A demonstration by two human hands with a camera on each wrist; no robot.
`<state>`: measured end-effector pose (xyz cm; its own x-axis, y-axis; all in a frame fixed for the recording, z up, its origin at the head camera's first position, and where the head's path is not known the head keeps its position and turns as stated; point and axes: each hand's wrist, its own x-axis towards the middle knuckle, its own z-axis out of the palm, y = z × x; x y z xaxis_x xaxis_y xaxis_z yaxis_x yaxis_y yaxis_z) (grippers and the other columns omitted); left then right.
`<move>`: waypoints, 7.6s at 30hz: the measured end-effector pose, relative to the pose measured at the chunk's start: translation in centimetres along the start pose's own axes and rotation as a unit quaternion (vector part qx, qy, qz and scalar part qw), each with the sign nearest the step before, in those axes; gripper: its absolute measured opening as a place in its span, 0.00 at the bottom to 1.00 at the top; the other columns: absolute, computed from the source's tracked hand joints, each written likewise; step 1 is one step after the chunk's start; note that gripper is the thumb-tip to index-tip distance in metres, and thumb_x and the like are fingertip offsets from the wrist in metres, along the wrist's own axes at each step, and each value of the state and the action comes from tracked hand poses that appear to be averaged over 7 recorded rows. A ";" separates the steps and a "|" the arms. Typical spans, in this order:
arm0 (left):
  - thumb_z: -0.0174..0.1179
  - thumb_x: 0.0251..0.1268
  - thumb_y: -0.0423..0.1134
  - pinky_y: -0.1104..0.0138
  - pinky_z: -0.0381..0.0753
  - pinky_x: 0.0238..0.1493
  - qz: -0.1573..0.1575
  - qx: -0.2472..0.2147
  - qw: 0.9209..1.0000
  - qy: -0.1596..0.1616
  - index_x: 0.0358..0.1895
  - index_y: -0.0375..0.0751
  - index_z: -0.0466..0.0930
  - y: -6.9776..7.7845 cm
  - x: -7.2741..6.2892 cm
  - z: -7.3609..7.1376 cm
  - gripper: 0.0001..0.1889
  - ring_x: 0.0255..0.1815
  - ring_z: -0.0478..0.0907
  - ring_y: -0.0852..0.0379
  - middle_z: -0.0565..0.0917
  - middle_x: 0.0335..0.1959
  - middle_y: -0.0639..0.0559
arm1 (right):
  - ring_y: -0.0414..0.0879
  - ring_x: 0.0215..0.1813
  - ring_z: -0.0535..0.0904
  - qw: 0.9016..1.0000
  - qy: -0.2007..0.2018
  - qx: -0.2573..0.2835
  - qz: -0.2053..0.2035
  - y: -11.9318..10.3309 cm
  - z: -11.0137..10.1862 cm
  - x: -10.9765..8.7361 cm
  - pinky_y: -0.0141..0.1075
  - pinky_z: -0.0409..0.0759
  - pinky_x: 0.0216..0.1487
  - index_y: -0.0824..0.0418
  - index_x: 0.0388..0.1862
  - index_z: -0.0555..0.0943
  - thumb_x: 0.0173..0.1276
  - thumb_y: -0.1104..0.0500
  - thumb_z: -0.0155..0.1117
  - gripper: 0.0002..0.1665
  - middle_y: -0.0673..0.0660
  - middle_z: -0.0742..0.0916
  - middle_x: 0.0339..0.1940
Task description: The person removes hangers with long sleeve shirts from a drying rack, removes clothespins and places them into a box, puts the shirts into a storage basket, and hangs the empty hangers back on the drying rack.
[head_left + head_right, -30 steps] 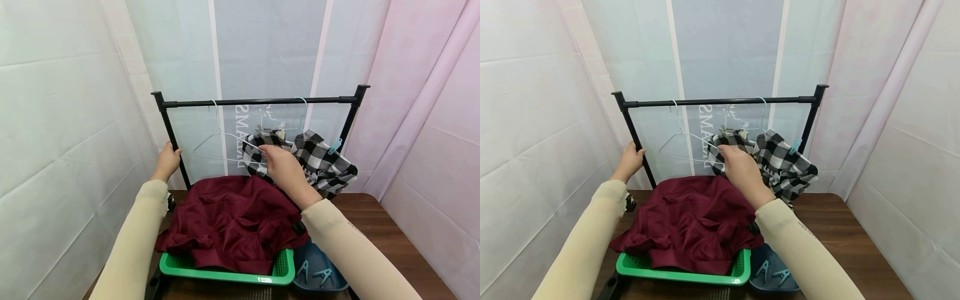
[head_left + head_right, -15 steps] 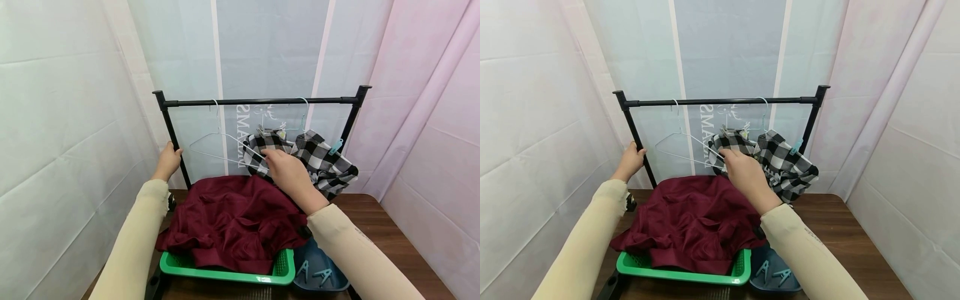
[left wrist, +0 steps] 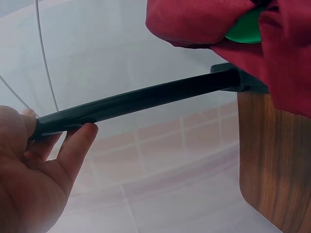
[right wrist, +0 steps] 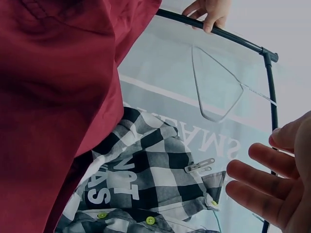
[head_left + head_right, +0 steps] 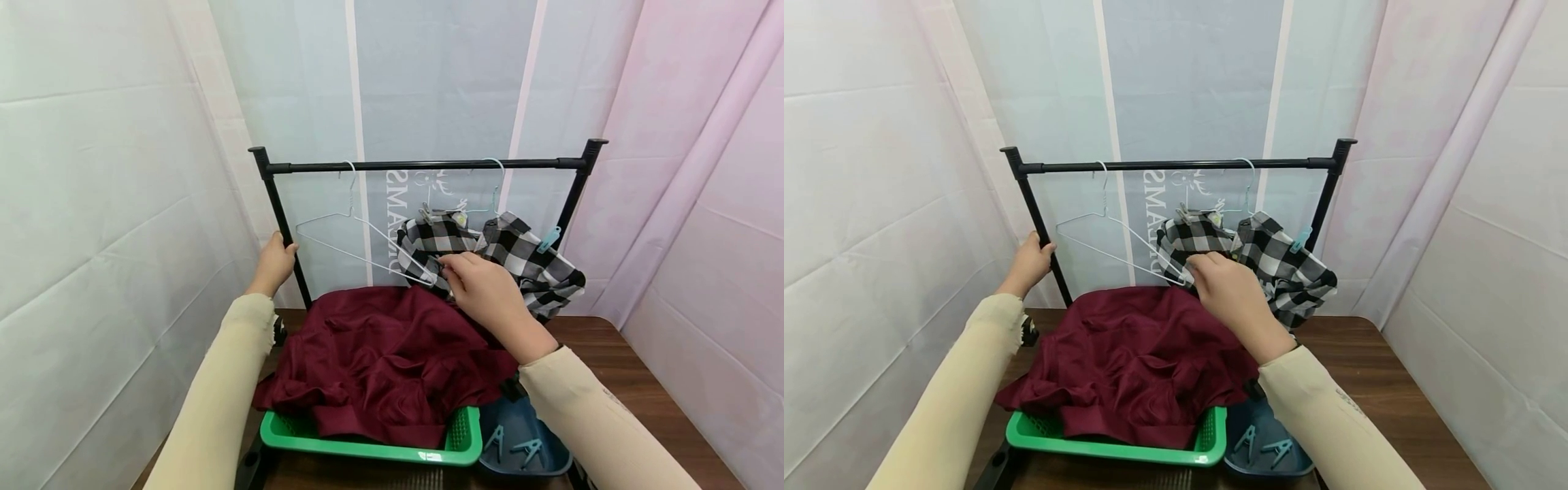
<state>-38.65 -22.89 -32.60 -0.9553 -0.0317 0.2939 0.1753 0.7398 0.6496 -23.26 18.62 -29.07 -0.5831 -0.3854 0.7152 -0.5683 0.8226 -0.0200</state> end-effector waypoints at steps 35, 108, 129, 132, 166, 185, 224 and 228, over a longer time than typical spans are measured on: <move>0.47 0.84 0.44 0.47 0.74 0.50 0.002 -0.004 1.000 0.012 0.54 0.32 0.64 -0.2 -0.2 0.4 0.15 0.46 0.73 0.38 0.75 0.45 0.35 | 0.32 0.43 0.81 0.993 0.039 0.108 0.028 -0.5 -4.1 -10.8 0.24 0.75 0.38 0.48 0.52 0.88 0.62 0.69 0.74 0.22 0.42 0.89 0.47; 0.58 0.76 0.56 0.49 0.83 0.49 0.025 0.037 0.970 -0.240 0.76 0.35 0.62 0.3 -14.0 -4.5 0.36 0.62 0.78 0.34 0.76 0.65 0.27 | 0.48 0.49 0.84 0.965 -0.094 0.101 0.221 1.6 -2.4 -14.0 0.51 0.85 0.49 0.56 0.60 0.84 0.72 0.53 0.70 0.20 0.53 0.88 0.52; 0.69 0.68 0.53 0.38 0.73 0.63 -0.030 -0.050 0.944 -0.325 0.82 0.33 0.44 -3.8 -21.0 -2.9 0.52 0.74 0.60 0.23 0.57 0.75 0.19 | 0.71 0.73 0.65 0.934 -0.195 0.132 0.269 2.6 -0.8 -14.4 0.70 0.68 0.65 0.60 0.76 0.68 0.60 0.34 0.75 0.53 0.72 0.67 0.74; 0.69 0.66 0.55 0.35 0.69 0.66 -0.041 -0.051 0.946 -0.317 0.82 0.33 0.41 -4.3 -21.3 -2.4 0.56 0.76 0.53 0.21 0.51 0.78 0.20 | 0.72 0.74 0.63 0.924 -0.221 0.148 0.274 2.4 -0.2 -14.5 0.70 0.68 0.65 0.62 0.81 0.59 0.59 0.32 0.75 0.62 0.73 0.67 0.76; 0.69 0.66 0.35 0.64 0.73 0.30 0.010 0.104 0.978 -0.179 0.30 0.45 0.84 -2.1 -18.5 -1.2 0.06 0.27 0.72 0.59 0.81 0.26 0.57 | 0.40 0.26 0.83 0.897 -0.208 0.216 0.324 1.1 2.4 -13.7 0.33 0.77 0.27 0.55 0.49 0.86 0.76 0.59 0.63 0.07 0.46 0.86 0.24; 0.64 0.74 0.38 0.63 0.83 0.35 0.120 -0.044 0.988 -0.085 0.45 0.53 0.89 8.4 -16.1 -0.9 0.06 0.35 0.81 0.59 0.88 0.41 0.54 | 0.42 0.36 0.80 0.962 -0.101 0.182 0.177 -1.2 0.7 -5.2 0.42 0.78 0.41 0.49 0.44 0.88 0.74 0.61 0.65 0.08 0.49 0.89 0.39; 0.46 0.72 0.22 0.69 0.68 0.39 0.138 0.220 0.773 -0.579 0.50 0.55 0.86 6.5 -13.2 12.3 0.24 0.44 0.71 0.58 0.81 0.45 0.57 | 0.42 0.27 0.53 0.750 -0.657 0.077 -0.002 -7.3 13.1 -3.2 0.36 0.53 0.32 0.50 0.20 0.62 0.73 0.71 0.53 0.24 0.45 0.63 0.23; 0.49 0.71 0.23 0.69 0.69 0.44 0.136 0.233 0.772 -0.576 0.59 0.65 0.83 6.2 -13.1 12.1 0.30 0.50 0.70 0.60 0.80 0.54 0.64 | 0.39 0.37 0.69 0.750 -0.659 0.059 0.012 -7.5 13.0 -3.3 0.34 0.64 0.38 0.48 0.35 0.81 0.76 0.67 0.52 0.16 0.42 0.80 0.37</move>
<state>-27.90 -9.79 -40.93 -0.5236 0.5873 -0.6172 0.5585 0.7837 0.2719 -24.63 8.31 -40.30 -0.6182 -0.5128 -0.5956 -0.5499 0.8237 -0.1385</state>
